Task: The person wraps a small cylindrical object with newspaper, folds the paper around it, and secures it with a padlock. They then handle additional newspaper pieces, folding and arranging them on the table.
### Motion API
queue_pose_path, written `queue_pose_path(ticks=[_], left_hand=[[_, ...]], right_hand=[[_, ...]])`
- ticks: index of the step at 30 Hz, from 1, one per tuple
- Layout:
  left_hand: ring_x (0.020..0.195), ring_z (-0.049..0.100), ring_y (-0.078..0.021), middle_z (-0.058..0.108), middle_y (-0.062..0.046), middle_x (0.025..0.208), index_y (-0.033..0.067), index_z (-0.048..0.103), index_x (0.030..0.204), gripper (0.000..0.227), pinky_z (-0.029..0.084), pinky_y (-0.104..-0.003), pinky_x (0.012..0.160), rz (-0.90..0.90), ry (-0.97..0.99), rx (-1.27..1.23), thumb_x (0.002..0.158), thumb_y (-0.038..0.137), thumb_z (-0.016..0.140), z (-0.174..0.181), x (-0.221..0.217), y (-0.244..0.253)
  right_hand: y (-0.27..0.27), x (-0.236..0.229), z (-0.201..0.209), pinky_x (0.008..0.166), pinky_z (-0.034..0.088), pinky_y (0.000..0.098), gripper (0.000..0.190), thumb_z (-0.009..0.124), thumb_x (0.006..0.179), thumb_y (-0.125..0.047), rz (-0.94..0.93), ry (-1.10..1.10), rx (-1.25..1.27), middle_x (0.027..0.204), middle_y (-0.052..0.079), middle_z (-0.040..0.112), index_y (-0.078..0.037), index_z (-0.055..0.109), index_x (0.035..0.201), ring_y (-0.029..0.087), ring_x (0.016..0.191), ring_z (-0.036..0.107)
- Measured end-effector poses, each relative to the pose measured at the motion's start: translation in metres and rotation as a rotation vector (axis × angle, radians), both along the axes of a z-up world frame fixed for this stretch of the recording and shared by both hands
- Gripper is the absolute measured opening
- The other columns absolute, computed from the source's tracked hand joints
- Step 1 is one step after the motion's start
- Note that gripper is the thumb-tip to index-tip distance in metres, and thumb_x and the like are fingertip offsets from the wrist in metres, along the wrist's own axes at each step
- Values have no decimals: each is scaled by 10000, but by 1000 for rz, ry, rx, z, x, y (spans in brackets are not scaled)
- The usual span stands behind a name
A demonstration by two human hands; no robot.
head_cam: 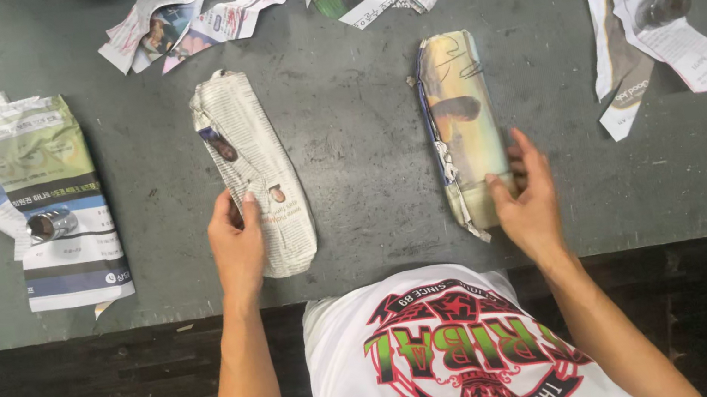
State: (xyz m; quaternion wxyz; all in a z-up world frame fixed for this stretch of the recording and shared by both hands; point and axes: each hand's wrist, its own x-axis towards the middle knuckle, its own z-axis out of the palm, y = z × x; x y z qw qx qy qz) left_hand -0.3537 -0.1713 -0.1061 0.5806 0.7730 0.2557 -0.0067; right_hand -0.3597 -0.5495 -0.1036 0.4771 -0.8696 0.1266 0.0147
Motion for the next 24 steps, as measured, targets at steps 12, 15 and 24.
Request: queue_pose_path(ticks=[12,15,24], left_hand=[[804,571,-73,710,-34,960,-5,675,1301,353,471,-234,683,-44,-8,-409,1041,227,618,4,-13,-83],[887,636,-45,743,-17,1029,17,645,1301,343,527,-216,760,-85,-34,-560,1024,217,612,10,-16,-107],[892,666,-80,746,-61,1017,-22,676,1176,231,535,-242,792,-79,-34,-715,1062,160,592,1,-17,-92]], right_hand=[[81,17,41,1056,507,348,638,688,954,-189,322,121,256,1458,145,589,-68,450,1533,220,1297,593],[102,18,49,1099,418,372,742,733,958,-173,498,81,204,1511,230,470,40,326,1540,270,1385,470],[89,42,19,1043,470,326,745,594,907,16,353,416,789,1424,175,585,-7,298,1590,208,1238,585]])
